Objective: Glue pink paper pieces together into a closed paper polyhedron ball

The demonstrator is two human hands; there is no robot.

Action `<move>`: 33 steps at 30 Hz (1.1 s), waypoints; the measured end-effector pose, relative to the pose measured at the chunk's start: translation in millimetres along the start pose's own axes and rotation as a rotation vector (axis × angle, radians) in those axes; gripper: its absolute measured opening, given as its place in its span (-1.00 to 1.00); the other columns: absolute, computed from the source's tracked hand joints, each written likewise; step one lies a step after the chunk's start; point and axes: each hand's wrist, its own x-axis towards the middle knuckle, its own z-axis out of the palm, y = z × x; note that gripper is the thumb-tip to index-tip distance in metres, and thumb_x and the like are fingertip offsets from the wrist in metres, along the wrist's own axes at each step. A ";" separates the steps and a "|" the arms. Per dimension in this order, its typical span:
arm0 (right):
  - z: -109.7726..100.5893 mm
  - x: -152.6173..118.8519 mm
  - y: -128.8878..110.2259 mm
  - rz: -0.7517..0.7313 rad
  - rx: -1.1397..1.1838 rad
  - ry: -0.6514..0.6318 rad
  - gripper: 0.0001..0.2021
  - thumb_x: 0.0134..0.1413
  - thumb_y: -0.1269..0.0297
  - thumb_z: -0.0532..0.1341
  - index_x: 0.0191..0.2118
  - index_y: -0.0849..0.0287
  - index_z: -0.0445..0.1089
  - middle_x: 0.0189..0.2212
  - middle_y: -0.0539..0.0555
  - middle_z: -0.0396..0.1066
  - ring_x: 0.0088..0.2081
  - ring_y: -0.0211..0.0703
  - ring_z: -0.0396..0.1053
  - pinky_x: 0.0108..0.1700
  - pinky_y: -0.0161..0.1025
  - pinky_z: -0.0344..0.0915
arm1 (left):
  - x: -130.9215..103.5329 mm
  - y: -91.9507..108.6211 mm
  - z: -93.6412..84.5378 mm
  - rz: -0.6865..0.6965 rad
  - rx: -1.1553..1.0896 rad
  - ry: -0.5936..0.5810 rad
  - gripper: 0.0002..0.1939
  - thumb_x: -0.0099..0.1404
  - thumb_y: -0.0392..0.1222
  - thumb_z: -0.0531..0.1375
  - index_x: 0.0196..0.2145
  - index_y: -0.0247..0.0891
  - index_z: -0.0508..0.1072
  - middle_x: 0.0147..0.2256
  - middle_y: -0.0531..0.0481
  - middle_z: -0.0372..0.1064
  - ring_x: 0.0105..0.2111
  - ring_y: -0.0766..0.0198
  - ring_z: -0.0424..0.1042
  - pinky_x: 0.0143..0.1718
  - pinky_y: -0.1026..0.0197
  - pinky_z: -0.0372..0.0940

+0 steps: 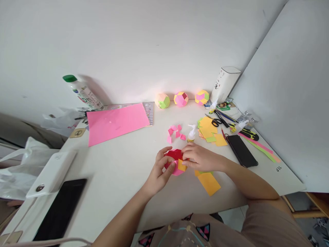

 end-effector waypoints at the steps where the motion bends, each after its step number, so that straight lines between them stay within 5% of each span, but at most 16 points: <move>1: -0.2 0.4 0.4 0.011 0.026 0.019 -0.80 0.21 0.31 0.13 -0.42 0.21 0.40 -0.34 0.12 0.44 -0.15 -0.06 0.26 -0.08 -0.10 0.23 | 0.5 0.2 -0.9 -0.029 -0.060 -0.002 -0.74 0.36 -0.04 0.06 -0.40 -0.21 0.38 0.16 -0.15 0.07 0.23 0.00 0.05 0.08 0.00 0.22; 12: -9.5 -1.4 3.4 0.111 0.106 0.087 -0.80 0.21 0.23 0.11 -0.38 0.18 0.38 -0.34 0.10 0.44 -0.24 -0.12 0.37 -0.20 -0.19 0.28 | 2.3 0.1 -3.9 -0.101 -0.383 0.013 -0.74 0.31 -0.02 0.13 -0.41 -0.25 0.42 0.07 -0.15 0.19 0.07 0.06 0.24 -0.08 0.13 0.28; 16: -26.8 -7.5 19.3 0.491 -0.207 0.046 -0.60 0.21 0.12 0.06 -0.61 0.16 0.26 -0.63 0.05 0.30 -0.49 -0.13 0.32 -0.43 -0.23 0.15 | 2.0 -2.5 -3.4 -0.135 -0.451 0.039 -0.74 0.30 -0.03 0.15 -0.43 -0.25 0.42 0.04 -0.12 0.23 0.00 0.08 0.29 -0.18 0.16 0.28; 19: -32.7 -6.8 39.3 0.699 -0.262 0.035 -0.71 0.05 0.02 0.20 -0.45 0.17 0.35 -0.46 0.15 0.42 -0.36 0.01 0.40 -0.41 -0.22 0.17 | 2.6 -2.8 -2.5 -0.153 -0.490 0.047 -0.75 0.29 -0.04 0.16 -0.44 -0.25 0.42 0.03 -0.11 0.24 0.05 0.04 0.25 -0.18 0.16 0.27; 23: -19.7 4.8 68.4 0.678 0.019 0.180 -0.42 -0.14 0.06 0.34 0.00 0.20 0.24 -0.03 0.23 0.36 -0.07 0.04 0.38 -0.20 -0.20 0.28 | 3.8 -1.1 -1.5 -0.154 -0.559 0.033 -0.78 0.27 -0.05 0.18 -0.42 -0.25 0.44 -0.05 -0.14 0.28 0.11 -0.01 0.18 -0.14 0.15 0.27; 29: 5.7 20.1 84.3 0.515 0.348 0.337 -0.58 -0.05 0.23 0.26 -0.04 0.23 0.26 -0.12 0.14 0.40 -0.14 -0.09 0.40 -0.10 -0.16 0.31 | 4.9 -2.5 -1.7 -0.173 -0.700 -0.048 -0.82 0.26 -0.09 0.21 -0.41 -0.23 0.48 -0.12 -0.12 0.37 0.14 0.01 0.17 -0.06 0.11 0.24; 33: -16.4 11.8 59.7 0.292 0.326 0.385 -0.65 0.01 0.20 0.25 -0.07 0.20 0.31 -0.16 0.11 0.38 -0.16 -0.12 0.38 -0.08 -0.14 0.32 | 6.5 -4.0 -2.7 -0.176 -0.762 -0.066 -0.82 0.23 -0.06 0.23 -0.38 -0.22 0.51 -0.05 -0.14 0.37 0.13 -0.04 0.19 -0.04 0.06 0.24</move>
